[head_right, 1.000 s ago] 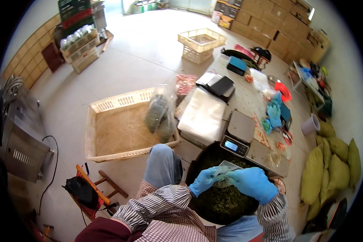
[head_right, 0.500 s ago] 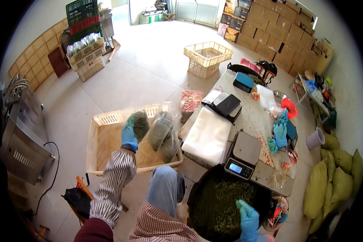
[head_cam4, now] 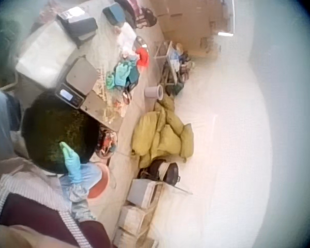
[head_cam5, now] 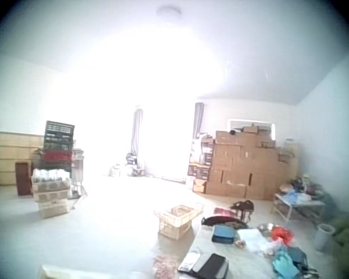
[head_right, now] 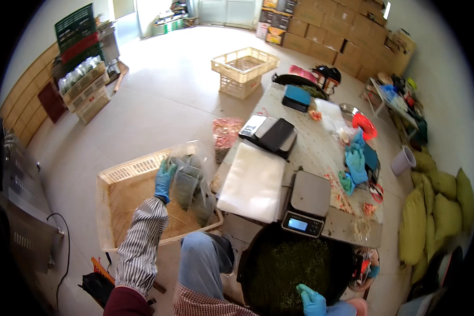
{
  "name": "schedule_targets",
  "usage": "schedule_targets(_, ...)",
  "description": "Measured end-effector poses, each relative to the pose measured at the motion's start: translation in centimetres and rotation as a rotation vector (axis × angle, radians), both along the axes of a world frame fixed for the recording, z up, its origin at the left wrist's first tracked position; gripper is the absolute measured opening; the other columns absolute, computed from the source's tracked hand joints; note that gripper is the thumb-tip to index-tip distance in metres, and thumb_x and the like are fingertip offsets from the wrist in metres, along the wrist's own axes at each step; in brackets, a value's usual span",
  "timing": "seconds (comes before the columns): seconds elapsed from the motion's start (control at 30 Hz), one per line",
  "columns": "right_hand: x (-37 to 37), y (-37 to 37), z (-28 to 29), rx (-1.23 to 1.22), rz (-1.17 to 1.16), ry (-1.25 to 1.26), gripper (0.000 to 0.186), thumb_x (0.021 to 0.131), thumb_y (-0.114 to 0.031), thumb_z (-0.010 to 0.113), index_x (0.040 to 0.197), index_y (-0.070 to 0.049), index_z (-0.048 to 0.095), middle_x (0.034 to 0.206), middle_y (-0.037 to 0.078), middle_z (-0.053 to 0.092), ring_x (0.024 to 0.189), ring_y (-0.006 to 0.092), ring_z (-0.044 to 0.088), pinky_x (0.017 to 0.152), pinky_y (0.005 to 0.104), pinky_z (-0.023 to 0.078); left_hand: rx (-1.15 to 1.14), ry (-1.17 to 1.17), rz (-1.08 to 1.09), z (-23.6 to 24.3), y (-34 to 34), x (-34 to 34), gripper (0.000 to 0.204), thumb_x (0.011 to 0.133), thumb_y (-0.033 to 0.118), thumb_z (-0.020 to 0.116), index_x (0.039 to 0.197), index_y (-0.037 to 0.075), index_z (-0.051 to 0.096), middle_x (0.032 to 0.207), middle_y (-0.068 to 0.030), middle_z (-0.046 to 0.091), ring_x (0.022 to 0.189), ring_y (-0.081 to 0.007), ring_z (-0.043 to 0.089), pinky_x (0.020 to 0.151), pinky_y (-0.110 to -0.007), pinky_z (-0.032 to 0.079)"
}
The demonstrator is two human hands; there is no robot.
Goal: The person scoops dried green leaves from a large bowl into small plastic bags, weighs each bag on a digital scale, and places the filled bags into a basket. The process is repeated continuously.
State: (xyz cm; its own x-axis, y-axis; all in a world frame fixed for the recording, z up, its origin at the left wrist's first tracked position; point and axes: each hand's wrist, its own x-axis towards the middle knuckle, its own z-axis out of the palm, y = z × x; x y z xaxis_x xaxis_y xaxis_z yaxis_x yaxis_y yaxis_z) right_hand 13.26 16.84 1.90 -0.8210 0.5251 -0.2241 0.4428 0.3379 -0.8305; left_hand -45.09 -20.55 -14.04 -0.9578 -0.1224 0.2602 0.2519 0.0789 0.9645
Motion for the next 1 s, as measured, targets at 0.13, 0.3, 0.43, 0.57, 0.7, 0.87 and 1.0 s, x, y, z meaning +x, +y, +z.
schedule_targets(0.13, -1.8, -2.2, 1.5, -0.031, -0.095, 0.050, 0.024, 0.100, -0.009, 0.062, 0.119, 0.002, 0.070, 0.113, 0.013, 0.074, 0.102, 0.0199, 0.071, 0.091, 0.0306, 0.055, -0.523, 0.418, -0.190, 14.3, 7.0, 10.9, 0.059, 0.081, 0.032, 0.083, 0.131, 0.008, 0.063, 0.124, -0.0131, 0.064, 0.119, -0.0289, 0.059, 0.102, -0.040, 0.048)
schedule_targets(0.3, -3.1, -5.1, 2.5, -0.074, -0.005, 0.053, 0.028, 0.100, -0.018, 0.065, 0.121, 0.000, 0.071, 0.113, 0.012, 0.075, 0.105, 0.0165, 0.071, 0.093, 0.0299, 0.055, -1.240, 0.769, -0.509, 17.6, 13.4, 18.1, 0.036, 0.081, 0.028, 0.076, 0.114, 0.015, 0.072, 0.116, -0.0079, 0.067, 0.108, -0.0275, 0.064, 0.089, -0.041, 0.053)
schedule_targets(0.43, -0.4, -5.7, 2.3, -0.060, -0.030, 0.042, 0.029, 0.100, -0.018, 0.065, 0.123, -0.001, 0.071, 0.114, 0.012, 0.075, 0.104, 0.0175, 0.071, 0.091, 0.0297, 0.056, -1.438, 0.508, -0.534, 14.3, 15.9, 16.2, 0.021, 0.077, 0.023, 0.076, 0.096, 0.013, 0.074, 0.094, -0.0076, 0.070, 0.088, -0.0271, 0.069, 0.072, -0.041, 0.055)
schedule_targets(0.57, 1.4, -6.6, 2.3, 0.008, -0.060, -0.002, 0.030, 0.102, -0.021, 0.063, 0.123, -0.003, 0.071, 0.115, 0.012, 0.075, 0.103, 0.0193, 0.072, 0.090, 0.0300, 0.057, -1.075, 0.500, -0.602, 17.5, 15.8, 16.0, 0.014, 0.074, 0.021, 0.080, 0.076, 0.010, 0.072, 0.077, -0.0093, 0.070, 0.077, -0.0274, 0.070, 0.070, -0.039, 0.055)
schedule_targets(0.7, 1.5, -7.2, 1.9, -0.014, -0.016, 0.051, 0.031, 0.101, -0.029, 0.063, 0.123, -0.010, 0.073, 0.115, 0.011, 0.075, 0.102, 0.0226, 0.073, 0.087, 0.0319, 0.059, -1.032, 0.254, -0.740, 18.0, 16.6, 14.4, 0.027, 0.069, 0.026, 0.088, 0.078, 0.006, 0.072, 0.077, -0.0128, 0.070, 0.074, -0.0296, 0.069, 0.068, -0.040, 0.054)
schedule_targets(0.87, 1.1, -7.4, 2.6, 0.079, 0.039, 0.097, 0.031, 0.100, -0.030, 0.064, 0.124, -0.012, 0.072, 0.115, 0.010, 0.074, 0.097, 0.0242, 0.074, 0.081, 0.0335, 0.060, -0.761, 0.060, -0.766, 18.0, 15.6, 11.0, 0.039, 0.066, 0.029, 0.094, 0.075, 0.001, 0.069, 0.073, -0.0136, 0.071, 0.064, -0.0193, 0.066, 0.061, -0.035, 0.052)
schedule_targets(1.0, -0.3, -7.0, 3.1, 0.171, 0.030, 0.132, 0.032, 0.100, -0.030, 0.063, 0.126, -0.012, 0.071, 0.115, 0.010, 0.074, 0.097, 0.0264, 0.073, 0.080, 0.0349, 0.060, -0.545, 0.214, -0.580, 21.5, 17.0, 13.9, 0.039, 0.068, 0.025, 0.094, 0.071, 0.002, 0.063, 0.069, -0.0105, 0.067, 0.062, -0.0166, 0.060, 0.059, -0.034, 0.050)
